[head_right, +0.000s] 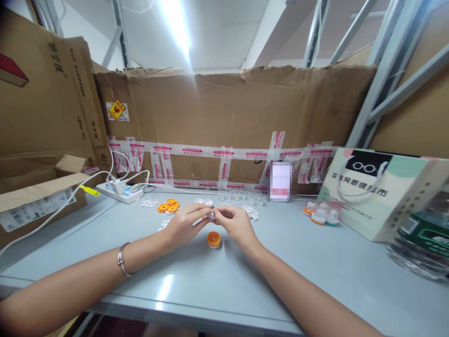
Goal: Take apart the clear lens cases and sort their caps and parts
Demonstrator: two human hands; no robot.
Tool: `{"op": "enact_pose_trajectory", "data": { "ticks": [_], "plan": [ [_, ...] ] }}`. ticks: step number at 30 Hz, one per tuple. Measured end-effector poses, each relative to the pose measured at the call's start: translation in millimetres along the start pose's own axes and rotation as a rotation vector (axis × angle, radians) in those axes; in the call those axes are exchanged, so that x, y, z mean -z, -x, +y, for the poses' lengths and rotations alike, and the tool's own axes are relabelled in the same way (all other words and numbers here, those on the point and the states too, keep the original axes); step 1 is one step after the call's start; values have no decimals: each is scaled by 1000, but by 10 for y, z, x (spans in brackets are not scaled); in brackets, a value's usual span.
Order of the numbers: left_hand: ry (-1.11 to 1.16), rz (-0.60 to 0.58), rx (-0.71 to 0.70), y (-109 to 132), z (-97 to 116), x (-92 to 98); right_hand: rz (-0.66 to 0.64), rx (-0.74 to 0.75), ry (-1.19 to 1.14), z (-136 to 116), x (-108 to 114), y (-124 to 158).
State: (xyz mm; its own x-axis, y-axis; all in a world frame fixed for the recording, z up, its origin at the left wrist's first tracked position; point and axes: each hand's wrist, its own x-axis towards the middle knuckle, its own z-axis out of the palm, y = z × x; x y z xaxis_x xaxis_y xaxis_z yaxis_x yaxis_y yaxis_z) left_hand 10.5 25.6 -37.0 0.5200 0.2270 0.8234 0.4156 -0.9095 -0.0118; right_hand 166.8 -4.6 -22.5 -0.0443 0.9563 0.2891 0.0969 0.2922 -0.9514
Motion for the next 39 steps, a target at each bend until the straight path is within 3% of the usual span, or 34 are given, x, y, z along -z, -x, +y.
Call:
{"op": "enact_pose_trajectory", "data": {
  "ticks": [9, 16, 22, 26, 33, 39],
  "plan": [
    [81, 26, 61, -6, 8, 5, -53, -291, -240, 50, 24, -64],
    [169, 102, 150, -16, 25, -9, -22, -156, -125, 26, 45, -99],
    [149, 124, 72, -9, 16, -9, -44, -24, 32, 13, 58, -90],
    [137, 153, 62, -26, 20, 39, 20, 120, 224, 94, 144, -127],
    [207, 75, 177, -19, -3, 87, 188, 71, 306, 314, 413, -351],
    [272, 2, 288, 1, -9, 73, 175, 97, 445, 430, 392, -446]
  ]
}}
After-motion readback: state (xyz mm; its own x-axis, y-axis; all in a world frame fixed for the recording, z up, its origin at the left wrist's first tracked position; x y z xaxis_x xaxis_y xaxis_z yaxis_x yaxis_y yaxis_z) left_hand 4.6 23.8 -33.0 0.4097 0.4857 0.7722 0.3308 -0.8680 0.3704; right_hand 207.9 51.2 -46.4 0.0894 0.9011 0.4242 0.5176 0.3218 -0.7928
